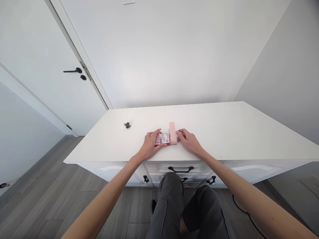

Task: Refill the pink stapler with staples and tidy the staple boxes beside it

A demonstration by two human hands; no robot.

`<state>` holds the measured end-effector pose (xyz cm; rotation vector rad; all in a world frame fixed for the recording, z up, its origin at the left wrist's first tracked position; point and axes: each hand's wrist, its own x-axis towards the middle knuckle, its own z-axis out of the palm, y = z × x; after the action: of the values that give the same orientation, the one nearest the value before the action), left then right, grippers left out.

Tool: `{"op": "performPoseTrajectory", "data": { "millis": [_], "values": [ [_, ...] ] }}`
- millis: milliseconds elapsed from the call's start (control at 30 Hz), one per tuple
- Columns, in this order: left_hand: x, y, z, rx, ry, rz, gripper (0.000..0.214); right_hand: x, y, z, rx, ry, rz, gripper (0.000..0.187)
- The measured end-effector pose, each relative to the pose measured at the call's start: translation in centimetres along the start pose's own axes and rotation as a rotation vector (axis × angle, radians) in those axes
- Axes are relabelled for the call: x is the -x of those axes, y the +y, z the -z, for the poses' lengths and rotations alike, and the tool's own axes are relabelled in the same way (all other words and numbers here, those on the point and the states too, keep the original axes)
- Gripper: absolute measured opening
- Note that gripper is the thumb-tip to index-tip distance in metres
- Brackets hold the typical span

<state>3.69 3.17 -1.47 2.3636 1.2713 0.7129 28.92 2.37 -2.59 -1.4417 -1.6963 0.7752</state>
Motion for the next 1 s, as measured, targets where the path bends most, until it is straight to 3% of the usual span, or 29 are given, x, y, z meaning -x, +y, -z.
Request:
{"op": "performPoseTrajectory", "data": {
  "millis": [233,367,533,633,800,1000],
  "values": [
    [0.1,0.0,0.1,0.009,0.077,-0.039,0.075,0.0,0.0,0.0,0.013,-0.011,0.007,0.038],
    [-0.7,1.2,0.0,0.008,0.154,-0.073,0.083,0.1,0.0,0.0,0.005,-0.006,0.004,0.04],
    [-2.4,2.8,-0.9,-0.004,0.148,-0.102,0.092,0.1,0.0,0.0,0.004,0.003,0.003,0.041],
    [-2.6,2.7,-1.5,0.048,0.169,-0.034,0.091,0.1,0.0,0.1,-0.003,0.001,0.006,0.041],
    [-1.5,1.6,-1.8,0.254,0.156,0.206,0.057,0.1,-0.2,0.2,-0.004,-0.006,0.01,0.04],
    [-1.1,2.0,-2.2,0.382,0.098,0.189,0.056,0.0,-0.1,0.2,0.001,-0.02,0.017,0.041]
  ]
}}
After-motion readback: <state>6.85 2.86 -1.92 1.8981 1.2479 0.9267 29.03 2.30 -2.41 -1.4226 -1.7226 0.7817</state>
